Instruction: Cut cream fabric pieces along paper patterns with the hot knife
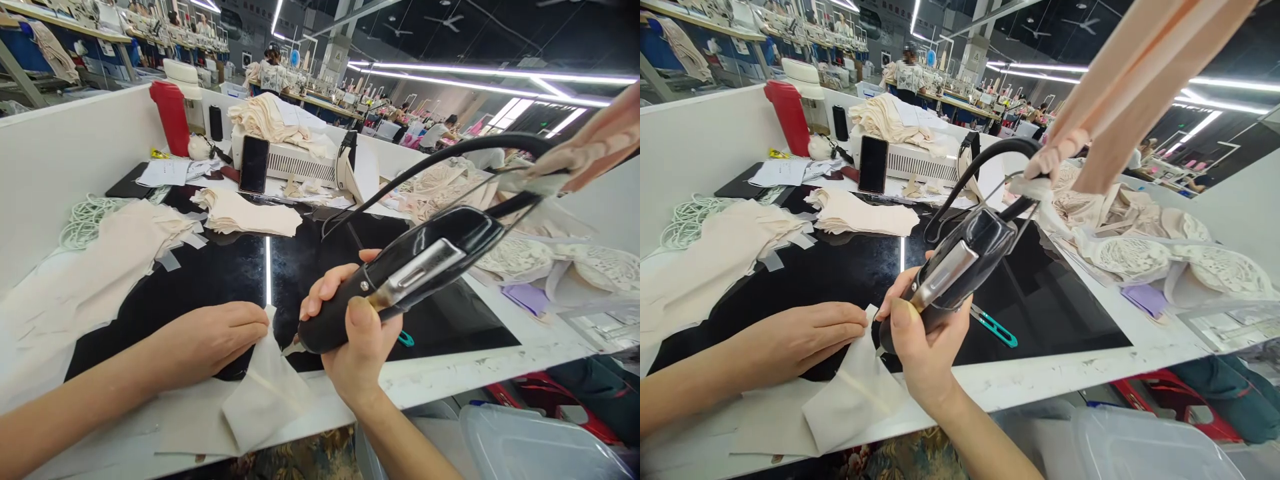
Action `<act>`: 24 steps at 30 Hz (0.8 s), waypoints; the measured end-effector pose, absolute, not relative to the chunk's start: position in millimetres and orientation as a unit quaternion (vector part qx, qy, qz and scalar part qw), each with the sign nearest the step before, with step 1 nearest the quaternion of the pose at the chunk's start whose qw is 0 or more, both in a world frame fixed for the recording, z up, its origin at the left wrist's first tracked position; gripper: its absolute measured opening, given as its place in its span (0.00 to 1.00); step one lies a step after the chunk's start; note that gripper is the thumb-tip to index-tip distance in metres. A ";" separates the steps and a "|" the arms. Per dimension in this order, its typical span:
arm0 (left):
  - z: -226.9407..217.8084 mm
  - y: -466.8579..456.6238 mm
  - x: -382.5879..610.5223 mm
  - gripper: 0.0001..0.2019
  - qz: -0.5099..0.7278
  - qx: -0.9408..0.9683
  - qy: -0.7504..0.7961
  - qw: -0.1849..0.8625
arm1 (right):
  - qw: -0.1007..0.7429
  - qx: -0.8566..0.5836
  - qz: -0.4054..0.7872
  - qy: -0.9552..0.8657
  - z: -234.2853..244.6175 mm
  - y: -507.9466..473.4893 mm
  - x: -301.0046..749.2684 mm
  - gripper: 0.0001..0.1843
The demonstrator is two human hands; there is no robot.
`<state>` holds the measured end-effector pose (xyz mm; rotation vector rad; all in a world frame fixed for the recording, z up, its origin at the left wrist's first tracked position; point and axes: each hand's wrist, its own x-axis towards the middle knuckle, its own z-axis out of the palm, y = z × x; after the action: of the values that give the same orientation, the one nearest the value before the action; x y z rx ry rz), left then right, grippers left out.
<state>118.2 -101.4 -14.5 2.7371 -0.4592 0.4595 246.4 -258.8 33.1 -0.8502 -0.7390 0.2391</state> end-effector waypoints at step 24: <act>-10.4 -100.0 113.4 0.10 0.191 0.958 -0.197 0.080 | 0.828 -0.427 0.104 -0.349 35.0 -258.3 246.6 0.22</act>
<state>113.4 -100.0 -10.4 2.8655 -0.5892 0.5706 246.6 -258.3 35.0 -0.9068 -0.7410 0.2202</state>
